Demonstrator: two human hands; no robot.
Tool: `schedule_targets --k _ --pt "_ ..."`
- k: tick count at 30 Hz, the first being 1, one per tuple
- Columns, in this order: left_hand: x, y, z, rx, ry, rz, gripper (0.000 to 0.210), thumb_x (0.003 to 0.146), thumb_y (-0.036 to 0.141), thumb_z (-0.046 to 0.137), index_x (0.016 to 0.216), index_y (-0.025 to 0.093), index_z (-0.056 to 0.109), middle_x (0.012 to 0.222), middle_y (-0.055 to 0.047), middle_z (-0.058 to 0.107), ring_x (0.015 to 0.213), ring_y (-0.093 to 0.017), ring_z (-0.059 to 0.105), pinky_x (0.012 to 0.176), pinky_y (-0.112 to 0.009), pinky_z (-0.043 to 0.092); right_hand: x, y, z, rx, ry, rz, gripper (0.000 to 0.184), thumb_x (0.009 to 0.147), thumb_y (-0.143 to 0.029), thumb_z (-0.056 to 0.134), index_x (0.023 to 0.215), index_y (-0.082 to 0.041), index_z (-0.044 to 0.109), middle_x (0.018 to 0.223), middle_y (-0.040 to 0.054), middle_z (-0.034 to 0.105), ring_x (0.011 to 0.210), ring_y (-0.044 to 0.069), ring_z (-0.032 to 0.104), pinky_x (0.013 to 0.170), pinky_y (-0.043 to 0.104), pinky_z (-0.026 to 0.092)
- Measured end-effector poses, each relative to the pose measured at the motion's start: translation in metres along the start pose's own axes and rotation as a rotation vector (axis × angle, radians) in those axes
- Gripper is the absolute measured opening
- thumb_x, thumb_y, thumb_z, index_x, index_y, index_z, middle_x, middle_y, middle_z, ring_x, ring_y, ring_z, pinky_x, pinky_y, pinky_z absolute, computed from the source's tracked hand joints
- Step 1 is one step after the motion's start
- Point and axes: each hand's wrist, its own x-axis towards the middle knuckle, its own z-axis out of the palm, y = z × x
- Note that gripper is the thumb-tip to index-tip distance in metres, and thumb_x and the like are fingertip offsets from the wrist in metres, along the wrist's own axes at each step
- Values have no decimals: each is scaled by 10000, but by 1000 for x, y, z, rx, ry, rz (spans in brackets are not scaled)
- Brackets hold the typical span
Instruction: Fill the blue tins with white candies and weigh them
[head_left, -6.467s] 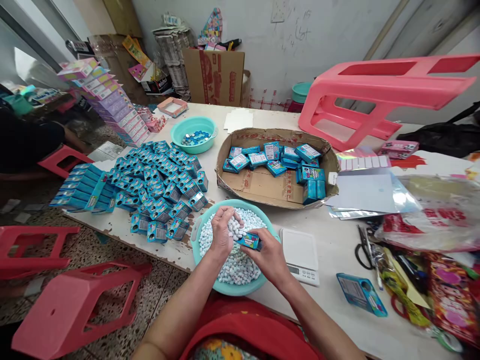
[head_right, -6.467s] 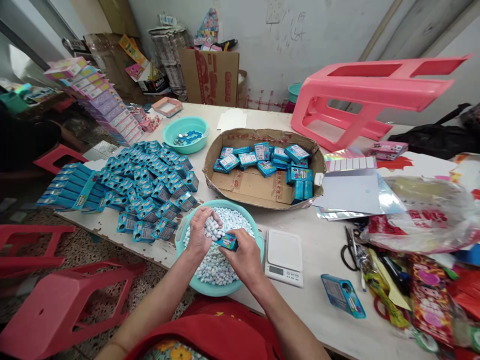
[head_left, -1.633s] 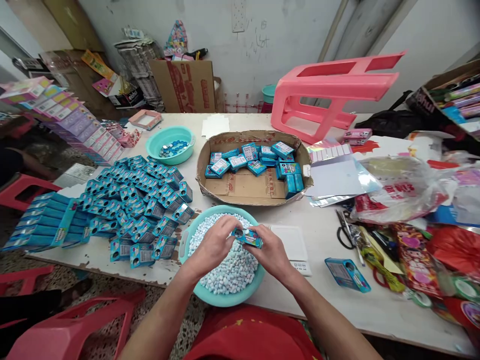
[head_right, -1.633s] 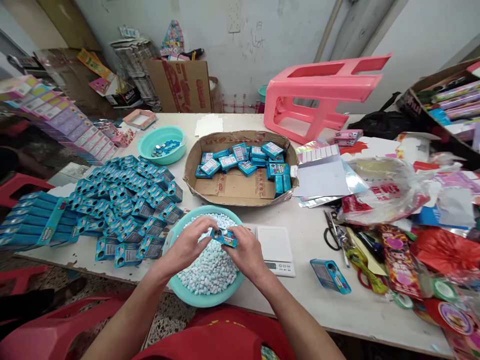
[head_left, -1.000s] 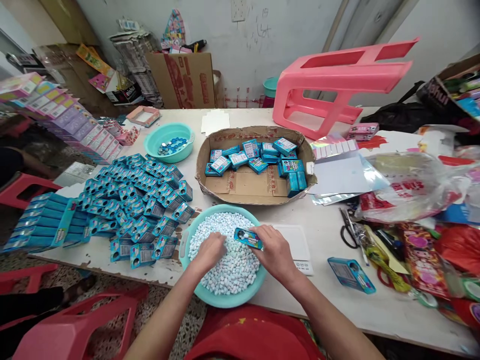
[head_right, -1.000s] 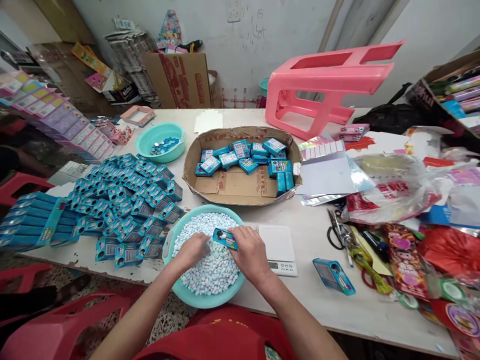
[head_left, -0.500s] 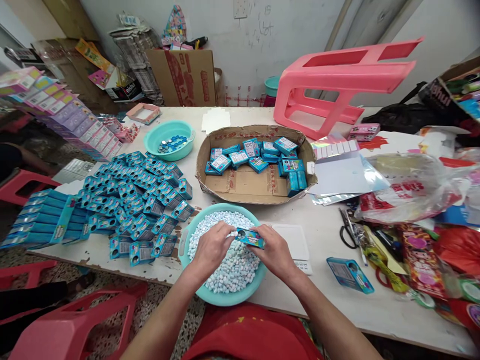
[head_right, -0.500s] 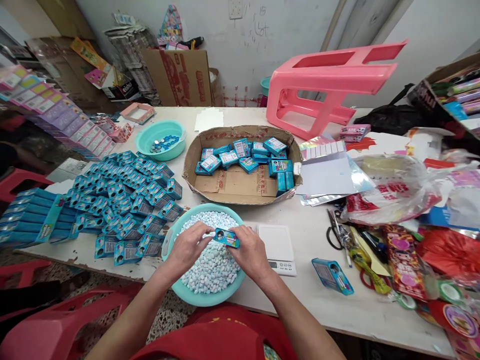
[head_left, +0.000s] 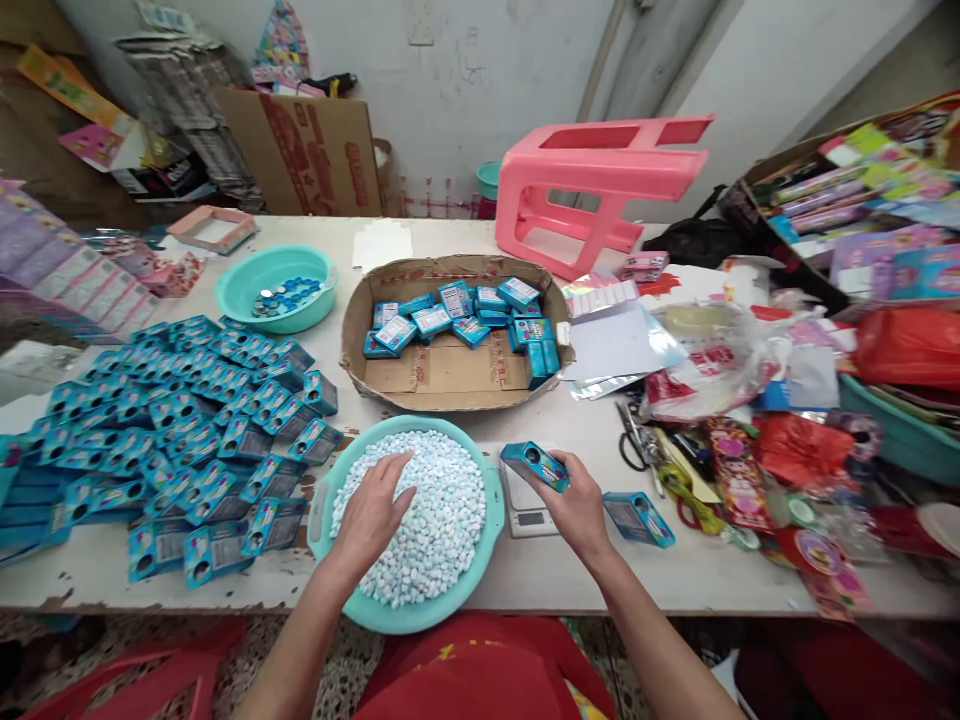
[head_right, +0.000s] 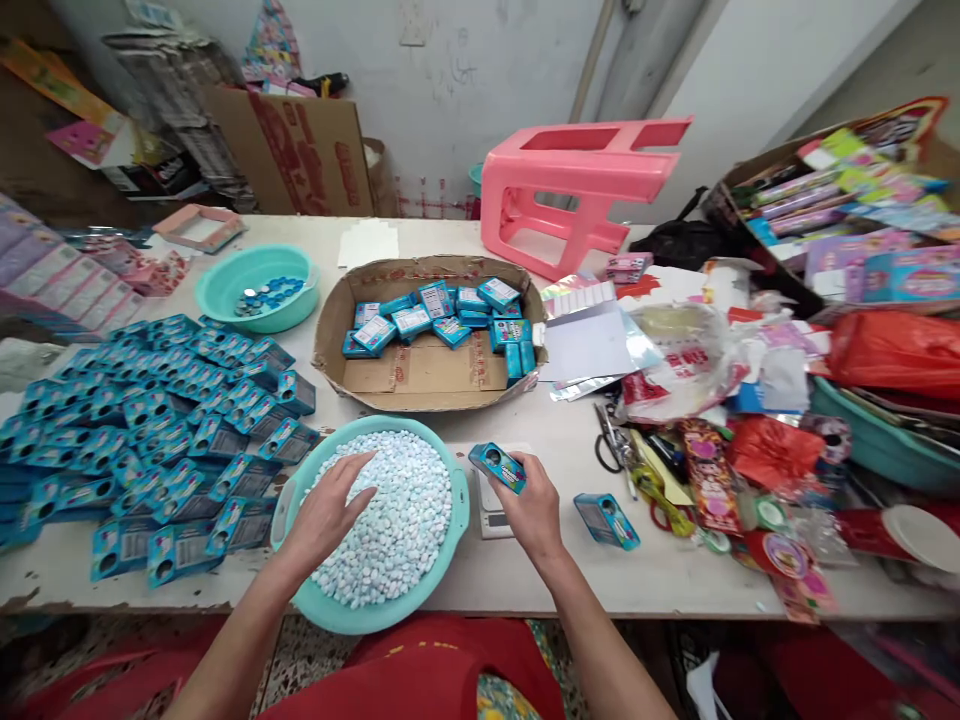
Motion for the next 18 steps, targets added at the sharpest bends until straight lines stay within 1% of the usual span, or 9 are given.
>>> schedule_targets --k 2,4,6,8,10,13,15,17,18 --pt "-3 -6 10 -4 -27 -15 381 886 260 436 1263 215 458 1241 -88 540 1149 -235 503 967 -407 419 -4 31 1 -64 39 55 372 766 -464 614 999 -178 563 942 65 627 860 233 592 780 368 461" --pt "-4 -6 19 11 -59 -23 358 893 277 420 1240 219 485 1217 -83 559 1132 -234 524 939 -390 441 -8 52 7 -68 40 73 392 775 -493 587 992 -167 569 938 78 630 862 243 595 787 390 466" --pt "-5 -2 24 29 -90 -28 350 897 292 409 1224 213 506 1206 -83 572 1123 -236 536 919 -382 454 -10 61 14 -39 38 53 402 785 -495 574 1010 -162 571 956 91 630 887 244 597 801 396 472" --pt "-5 2 25 39 -112 -28 354 899 307 405 1218 203 518 1195 -87 585 1109 -239 549 909 -382 460 -11 63 14 -23 61 8 459 784 -492 587 1097 -158 546 1041 113 614 973 248 580 843 401 466" --pt "-5 5 24 43 -118 -32 361 899 320 403 1218 201 523 1178 -89 597 1074 -236 571 893 -381 469 -12 64 3 -58 144 -40 561 779 -498 604 1209 -157 484 1166 141 564 1103 260 520 918 425 428" --pt "-5 3 22 50 -114 -48 368 896 342 402 1218 212 525 1166 -82 605 1014 -228 602 850 -367 488 -19 76 -28 -223 366 -32 700 755 -540 625 1294 -147 412 1303 185 463 1250 302 381 1012 501 312" --pt "-4 1 22 57 -117 -52 377 897 359 395 1218 209 524 1179 -84 600 993 -227 610 832 -364 492 -30 94 -50 -358 483 44 801 710 -598 639 1314 -133 391 1345 212 414 1286 340 311 1027 542 246" --pt "-4 0 23 68 -125 -51 392 900 377 384 1226 205 520 1193 -90 594 988 -229 612 823 -365 492 -43 118 -66 -459 526 141 897 650 -659 645 1322 -124 384 1362 228 390 1288 371 281 1022 564 212" --pt "-3 0 24 73 -129 -50 401 902 386 378 1231 205 517 1201 -91 591 989 -230 612 821 -365 492 -50 131 -70 -481 521 195 917 625 -682 642 1310 -122 400 1345 231 408 1269 382 299 1010 571 217"
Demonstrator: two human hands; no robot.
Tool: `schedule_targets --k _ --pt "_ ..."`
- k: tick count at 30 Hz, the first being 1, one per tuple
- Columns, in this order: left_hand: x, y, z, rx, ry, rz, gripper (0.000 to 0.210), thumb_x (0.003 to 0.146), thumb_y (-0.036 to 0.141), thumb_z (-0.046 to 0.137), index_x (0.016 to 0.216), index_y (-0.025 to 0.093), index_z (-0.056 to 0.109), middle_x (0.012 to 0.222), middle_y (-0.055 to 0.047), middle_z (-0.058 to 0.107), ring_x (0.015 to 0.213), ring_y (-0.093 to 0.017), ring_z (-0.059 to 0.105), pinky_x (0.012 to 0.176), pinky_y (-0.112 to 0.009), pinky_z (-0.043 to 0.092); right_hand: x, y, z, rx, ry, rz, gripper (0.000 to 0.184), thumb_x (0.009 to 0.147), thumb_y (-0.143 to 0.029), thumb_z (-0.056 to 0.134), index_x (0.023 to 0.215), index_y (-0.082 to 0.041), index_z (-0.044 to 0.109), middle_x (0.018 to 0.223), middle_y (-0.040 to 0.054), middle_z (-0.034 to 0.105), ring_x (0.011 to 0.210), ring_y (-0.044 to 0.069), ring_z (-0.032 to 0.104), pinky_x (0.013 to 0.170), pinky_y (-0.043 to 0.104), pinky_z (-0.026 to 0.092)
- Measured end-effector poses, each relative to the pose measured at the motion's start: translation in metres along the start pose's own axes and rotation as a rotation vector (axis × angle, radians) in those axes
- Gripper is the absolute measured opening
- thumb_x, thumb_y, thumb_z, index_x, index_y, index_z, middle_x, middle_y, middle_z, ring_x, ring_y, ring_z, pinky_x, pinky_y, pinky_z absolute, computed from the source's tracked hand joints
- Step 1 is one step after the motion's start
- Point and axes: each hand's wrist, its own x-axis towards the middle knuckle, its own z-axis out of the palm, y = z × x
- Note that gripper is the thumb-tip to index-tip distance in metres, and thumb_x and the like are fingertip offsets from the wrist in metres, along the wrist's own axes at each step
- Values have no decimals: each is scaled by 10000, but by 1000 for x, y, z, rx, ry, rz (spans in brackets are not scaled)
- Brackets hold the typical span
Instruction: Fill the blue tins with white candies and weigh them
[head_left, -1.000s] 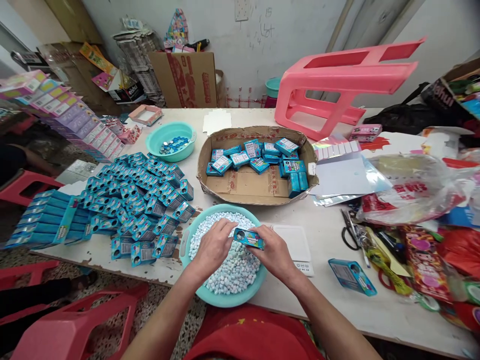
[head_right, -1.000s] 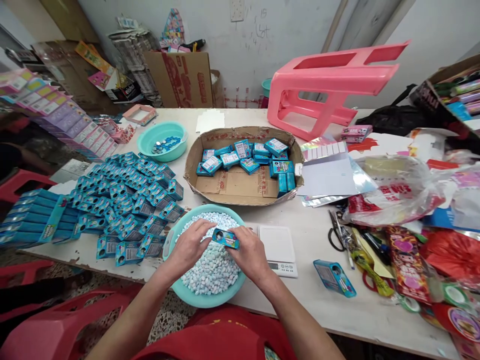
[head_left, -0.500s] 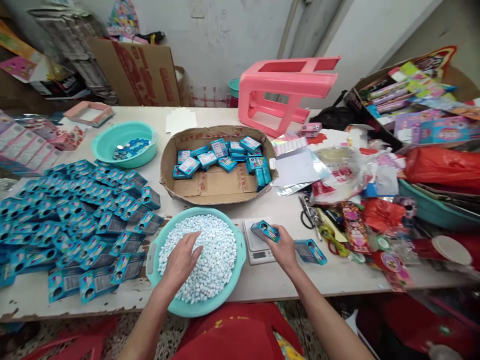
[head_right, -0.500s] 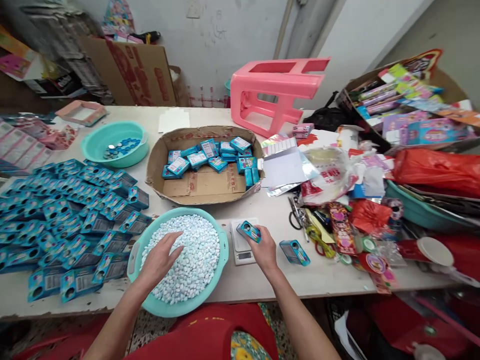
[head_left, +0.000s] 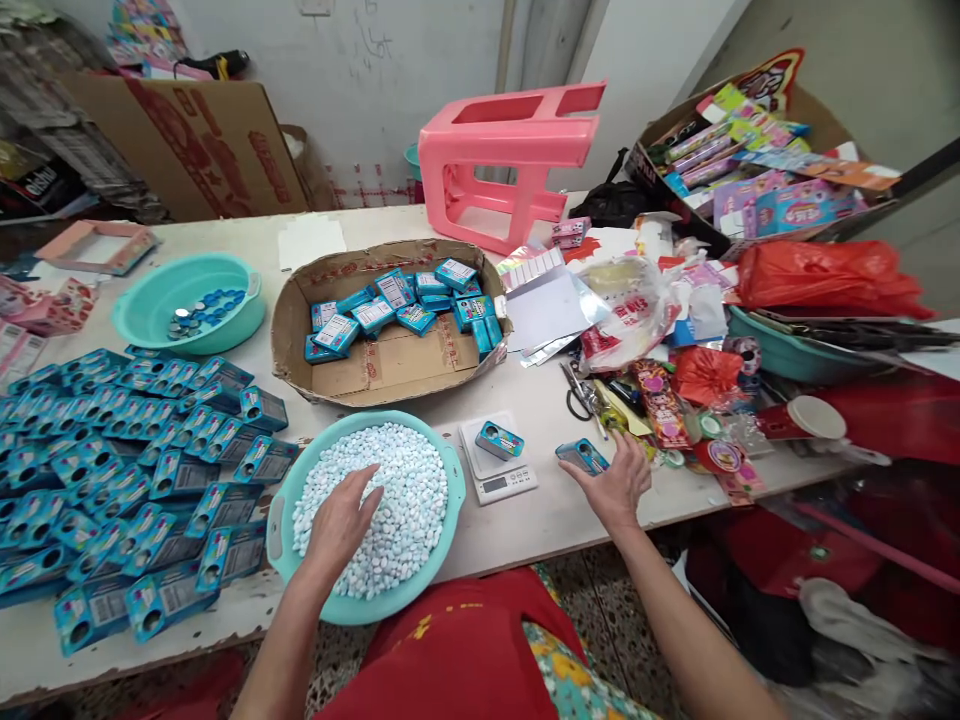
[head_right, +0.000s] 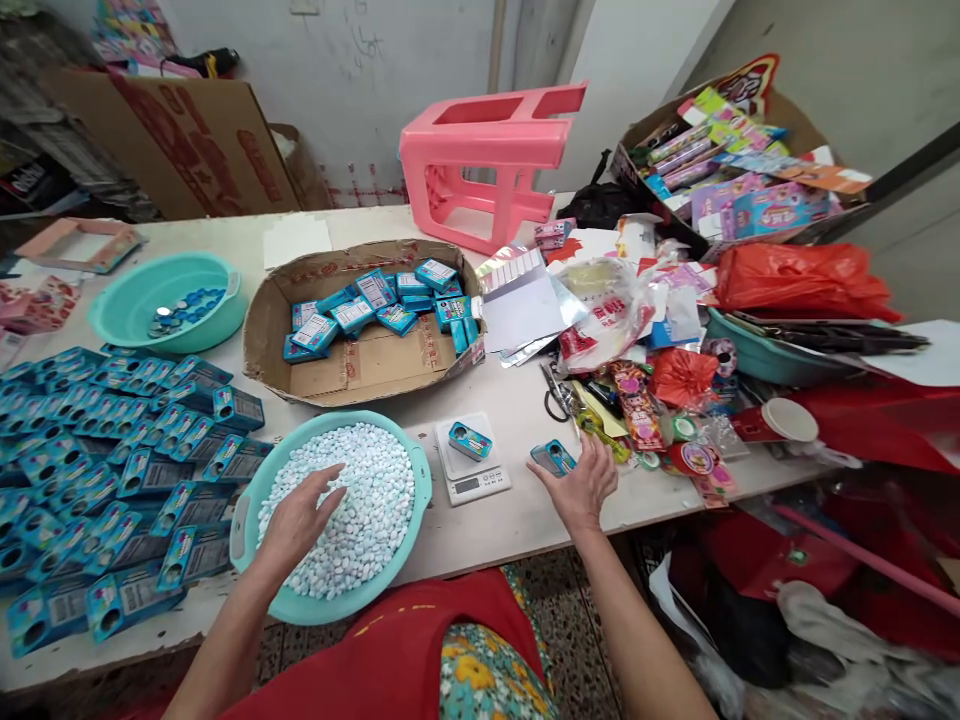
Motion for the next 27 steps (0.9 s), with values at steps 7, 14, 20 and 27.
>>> schedule_targets --k 7,14,20,27 --pt "12 25 -2 29 -62 21 417 912 399 347 1250 214 506 1274 -88 558 1039 -246 595 832 -371 485 -21 56 13 146 -243 227 614 668 -677 556 967 -143 605 926 119 615 853 268 548 773 415 431" --pt "56 79 13 65 4 232 388 899 300 404 1264 193 482 1209 -100 574 1101 -256 532 898 -387 447 -46 62 -12 277 -205 308 573 636 -630 634 952 -152 620 876 67 610 787 228 553 747 366 444" --pt "108 156 63 129 -149 499 512 771 190 600 1263 229 461 1291 -116 479 1209 -292 422 951 -426 397 -55 45 -27 397 -251 354 542 614 -571 692 961 -159 625 918 64 623 802 217 584 749 351 472" --pt "78 130 24 64 13 272 346 834 303 540 1157 196 477 1131 -102 539 1038 -234 536 834 -324 453 -42 -11 -16 499 -319 287 567 616 -562 705 1016 -170 619 902 63 647 758 214 590 737 350 476"
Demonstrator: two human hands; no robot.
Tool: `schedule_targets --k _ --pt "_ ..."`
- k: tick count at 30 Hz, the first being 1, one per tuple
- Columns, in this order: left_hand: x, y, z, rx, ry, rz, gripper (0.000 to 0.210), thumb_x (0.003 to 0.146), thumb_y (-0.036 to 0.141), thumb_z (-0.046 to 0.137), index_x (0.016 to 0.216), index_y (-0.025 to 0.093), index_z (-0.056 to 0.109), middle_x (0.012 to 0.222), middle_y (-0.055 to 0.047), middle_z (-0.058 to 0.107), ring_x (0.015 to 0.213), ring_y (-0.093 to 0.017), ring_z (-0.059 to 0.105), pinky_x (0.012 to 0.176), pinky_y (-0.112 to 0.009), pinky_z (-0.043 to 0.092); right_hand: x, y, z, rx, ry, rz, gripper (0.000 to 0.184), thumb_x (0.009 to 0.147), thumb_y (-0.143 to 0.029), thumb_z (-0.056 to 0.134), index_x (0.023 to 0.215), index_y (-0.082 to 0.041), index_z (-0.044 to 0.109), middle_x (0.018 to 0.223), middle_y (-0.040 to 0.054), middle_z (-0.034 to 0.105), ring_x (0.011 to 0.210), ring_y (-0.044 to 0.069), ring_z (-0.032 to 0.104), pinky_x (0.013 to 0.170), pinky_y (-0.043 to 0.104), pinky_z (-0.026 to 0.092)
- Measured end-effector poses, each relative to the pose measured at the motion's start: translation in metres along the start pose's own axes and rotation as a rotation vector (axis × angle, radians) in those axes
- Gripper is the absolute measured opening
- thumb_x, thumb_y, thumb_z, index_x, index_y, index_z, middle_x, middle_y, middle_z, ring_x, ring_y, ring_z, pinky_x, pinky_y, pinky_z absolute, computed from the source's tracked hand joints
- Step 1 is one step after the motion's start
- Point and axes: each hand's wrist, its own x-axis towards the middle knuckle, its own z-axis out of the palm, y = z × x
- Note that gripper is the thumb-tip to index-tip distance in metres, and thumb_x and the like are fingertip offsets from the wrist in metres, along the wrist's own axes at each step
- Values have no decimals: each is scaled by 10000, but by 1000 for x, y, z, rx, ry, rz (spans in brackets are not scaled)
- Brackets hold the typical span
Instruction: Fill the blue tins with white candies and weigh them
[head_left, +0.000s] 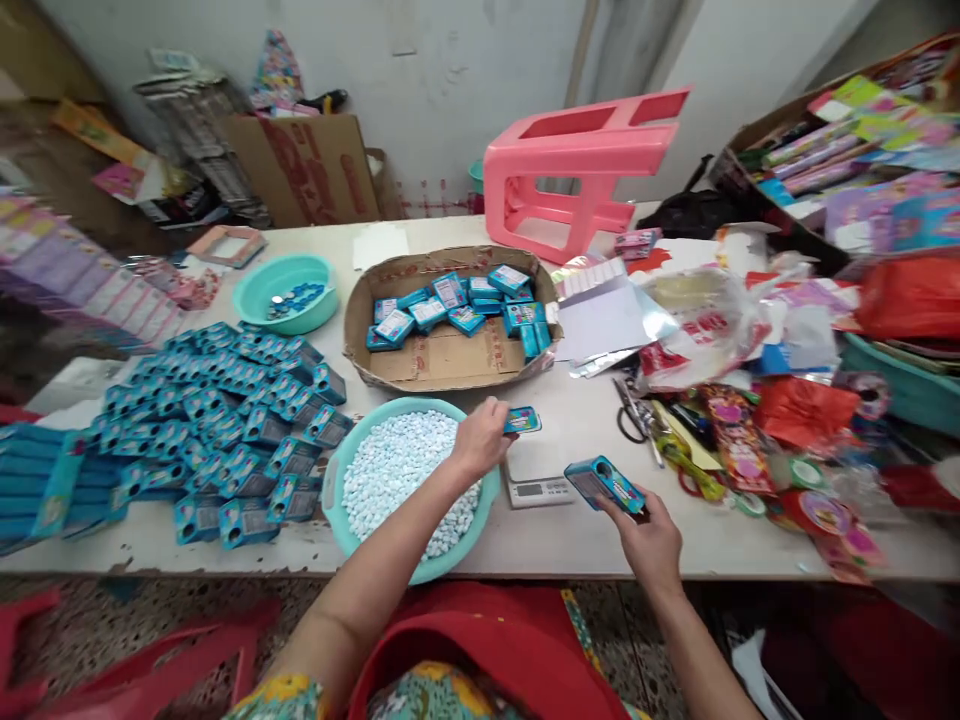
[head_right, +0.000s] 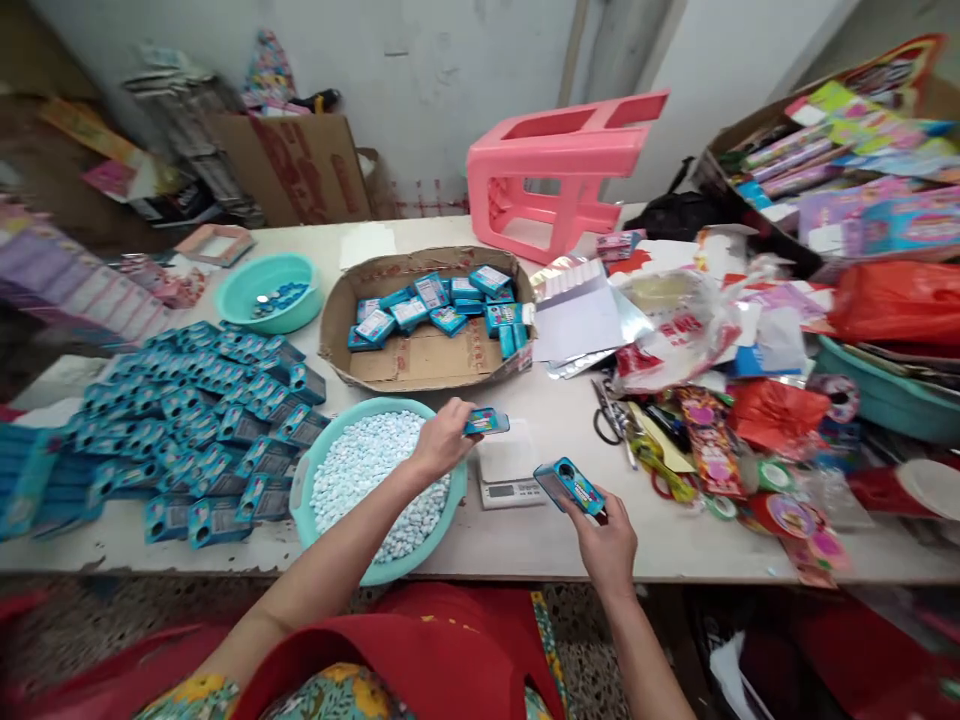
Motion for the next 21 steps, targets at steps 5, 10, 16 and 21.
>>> schedule_targets --k 5,10,16,21 --pt "-116 -63 -98 -95 274 -407 460 821 481 525 1200 241 427 1097 -49 595 973 -208 583 823 -304 452 24 -24 60 69 -88 -155 556 623 -576 690 993 -165 624 895 59 626 786 213 587 732 346 482" --pt "-230 -124 -133 230 -54 -1032 585 765 639 426 1150 204 488 930 -127 654 828 -356 623 672 -411 451 39 -34 99 88 -227 -222 523 642 -574 677 977 -178 611 952 63 606 882 231 581 789 377 484" --pt "-273 -184 -39 150 -86 -1228 598 779 609 390 1152 155 500 1082 -209 611 905 -405 607 699 -478 467 34 -32 84 172 -176 -146 724 701 -544 638 1288 -195 396 1307 142 429 1153 272 474 904 443 457" --pt "-263 -204 28 57 463 -1268 703 758 574 484 1273 103 398 1244 -229 504 1087 -399 526 822 -526 464 38 -22 54 96 -61 -71 620 801 -555 499 1283 -185 379 1331 160 390 1111 259 503 860 427 474"
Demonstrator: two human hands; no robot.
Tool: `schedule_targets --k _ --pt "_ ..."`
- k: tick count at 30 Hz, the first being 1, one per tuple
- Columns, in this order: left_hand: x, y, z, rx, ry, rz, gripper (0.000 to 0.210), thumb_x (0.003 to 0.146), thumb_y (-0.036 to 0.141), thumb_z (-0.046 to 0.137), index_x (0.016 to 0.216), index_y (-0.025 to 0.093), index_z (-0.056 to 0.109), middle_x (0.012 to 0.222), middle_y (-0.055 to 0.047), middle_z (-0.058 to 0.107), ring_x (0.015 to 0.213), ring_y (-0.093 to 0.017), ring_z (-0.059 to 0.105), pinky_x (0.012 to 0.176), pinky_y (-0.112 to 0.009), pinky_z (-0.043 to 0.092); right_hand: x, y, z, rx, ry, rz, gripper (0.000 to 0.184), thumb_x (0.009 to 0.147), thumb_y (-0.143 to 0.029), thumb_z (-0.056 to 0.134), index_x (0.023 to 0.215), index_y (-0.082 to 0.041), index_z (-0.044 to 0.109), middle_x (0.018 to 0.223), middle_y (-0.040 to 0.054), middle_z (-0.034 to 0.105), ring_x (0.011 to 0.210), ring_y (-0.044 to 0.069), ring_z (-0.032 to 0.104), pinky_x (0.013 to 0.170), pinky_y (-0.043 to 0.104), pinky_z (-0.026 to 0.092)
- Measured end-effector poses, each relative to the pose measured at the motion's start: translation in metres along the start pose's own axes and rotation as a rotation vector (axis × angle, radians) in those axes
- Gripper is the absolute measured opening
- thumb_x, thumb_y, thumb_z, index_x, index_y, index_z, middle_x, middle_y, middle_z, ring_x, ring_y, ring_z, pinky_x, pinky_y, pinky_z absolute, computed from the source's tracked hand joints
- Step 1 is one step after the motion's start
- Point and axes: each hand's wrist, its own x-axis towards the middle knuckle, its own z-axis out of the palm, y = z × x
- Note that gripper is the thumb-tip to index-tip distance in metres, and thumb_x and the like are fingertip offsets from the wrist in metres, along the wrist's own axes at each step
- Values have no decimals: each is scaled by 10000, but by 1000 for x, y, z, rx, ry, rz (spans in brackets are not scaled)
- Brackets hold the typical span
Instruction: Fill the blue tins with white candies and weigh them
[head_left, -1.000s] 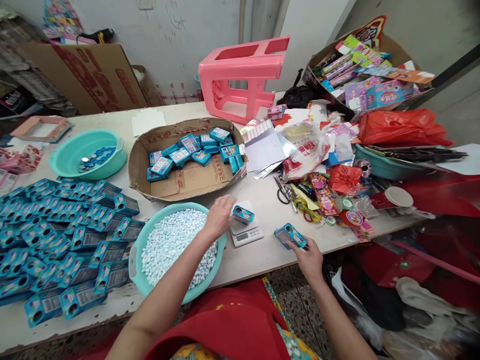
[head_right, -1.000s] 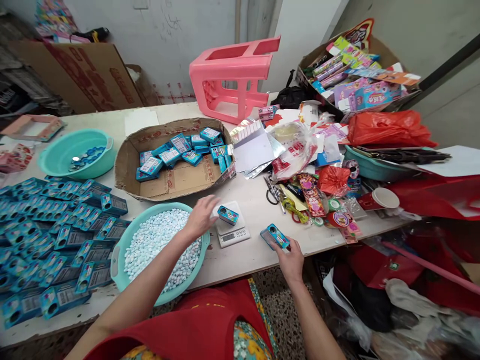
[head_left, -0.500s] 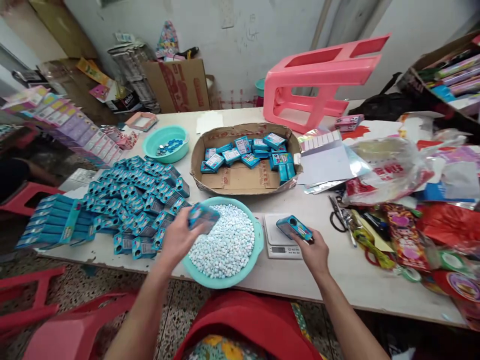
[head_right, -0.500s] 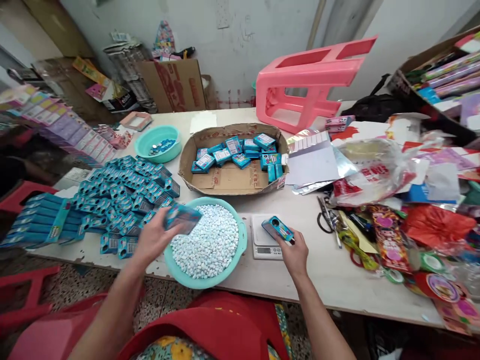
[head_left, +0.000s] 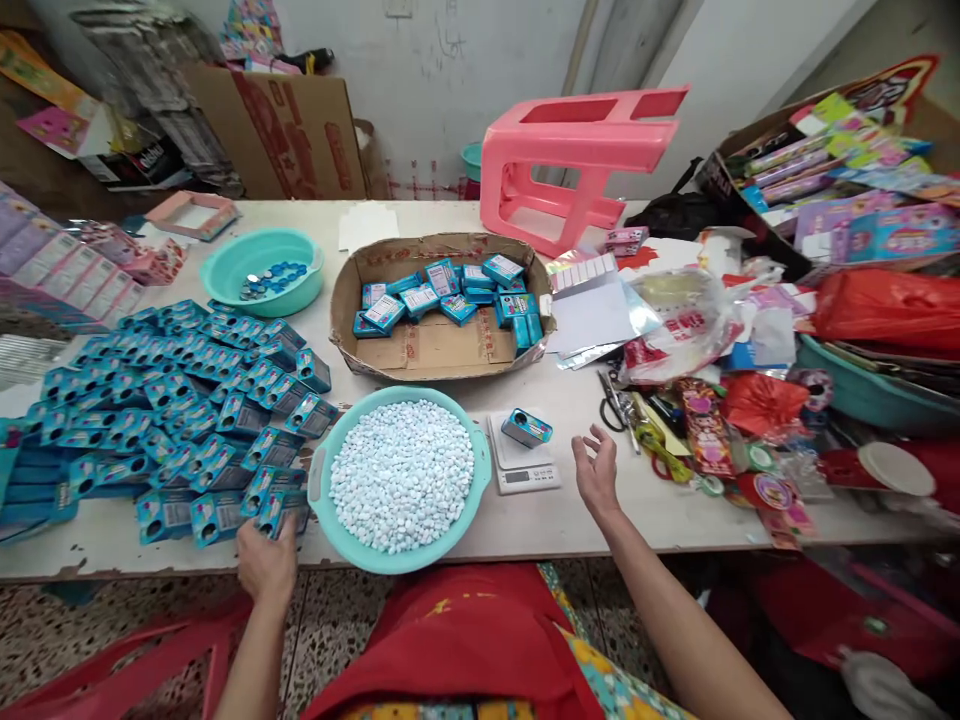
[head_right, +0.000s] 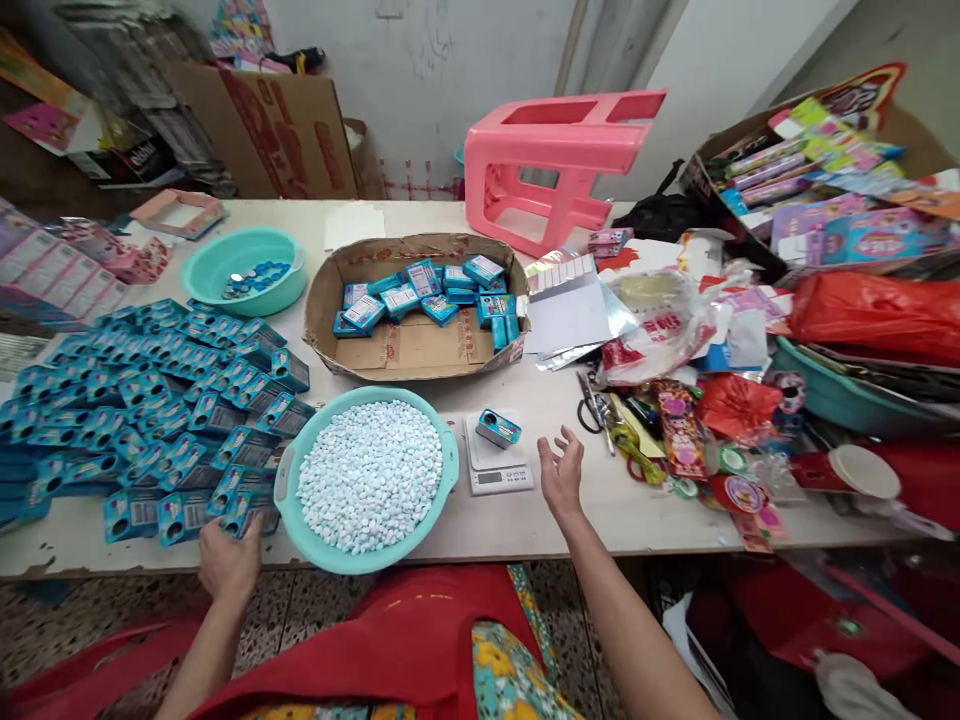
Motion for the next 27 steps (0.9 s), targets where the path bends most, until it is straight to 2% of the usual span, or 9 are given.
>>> schedule_targets --k 3,6,9,11,13,16,18,22,27 --pt "-10 -5 8 -141 96 -26 821 697 560 589 1344 130 323 1301 -218 447 1170 -411 460 878 -566 444 0 9 -12 -43 50 23 619 808 -567 474 1271 -165 386 1328 171 381 1092 261 506 856 425 465" --pt "-24 -6 -2 -178 201 37 823 723 570 574 1391 195 273 1328 -197 418 1222 -436 391 937 -619 386 -5 18 -17 -62 77 47 605 823 -573 438 1247 -143 409 1304 183 399 1066 262 515 859 429 452" --pt "-33 14 -14 -178 285 277 649 800 512 517 1355 220 350 1303 -162 457 1245 -407 374 1014 -603 318 -10 25 -16 -67 73 61 583 833 -574 415 1218 -138 441 1266 179 438 1036 255 530 864 427 441" --pt "-34 43 -15 -220 280 475 525 836 460 494 1290 206 424 1239 -141 510 1207 -360 429 1015 -554 340 -13 27 -14 -66 63 58 562 839 -569 404 1193 -138 468 1233 172 470 1034 252 528 877 428 431" --pt "-36 83 -6 -284 198 654 429 860 430 472 1217 191 481 1158 -125 558 1134 -310 490 979 -492 387 -13 25 -9 -60 46 42 541 845 -560 396 1167 -136 495 1196 163 501 1041 251 521 898 432 418" --pt "-45 145 17 -278 -118 932 376 888 414 431 1180 192 514 1145 -109 574 1104 -260 499 970 -420 385 -10 15 3 -32 -4 1 518 851 -543 399 1164 -146 511 1167 149 526 1050 244 523 894 422 430" --pt "-53 175 32 -188 -296 1026 386 878 443 436 1172 213 533 1157 -103 560 1089 -260 493 934 -405 390 -7 5 15 -8 -53 -50 532 821 -538 469 1201 -165 492 1197 139 517 1083 241 513 876 400 451" --pt "-61 199 47 -220 -447 892 285 824 457 500 912 213 617 980 -86 571 957 -251 516 794 -345 407 0 -19 42 3 -187 -177 583 684 -500 670 1151 -182 527 1132 107 571 1034 247 537 874 397 450" --pt "-49 197 41 -851 -600 241 263 695 420 629 634 198 499 664 -12 501 690 -163 510 582 -235 369 -6 -71 45 43 -180 -239 419 717 -477 674 1010 -192 582 922 46 612 846 208 577 785 357 463"
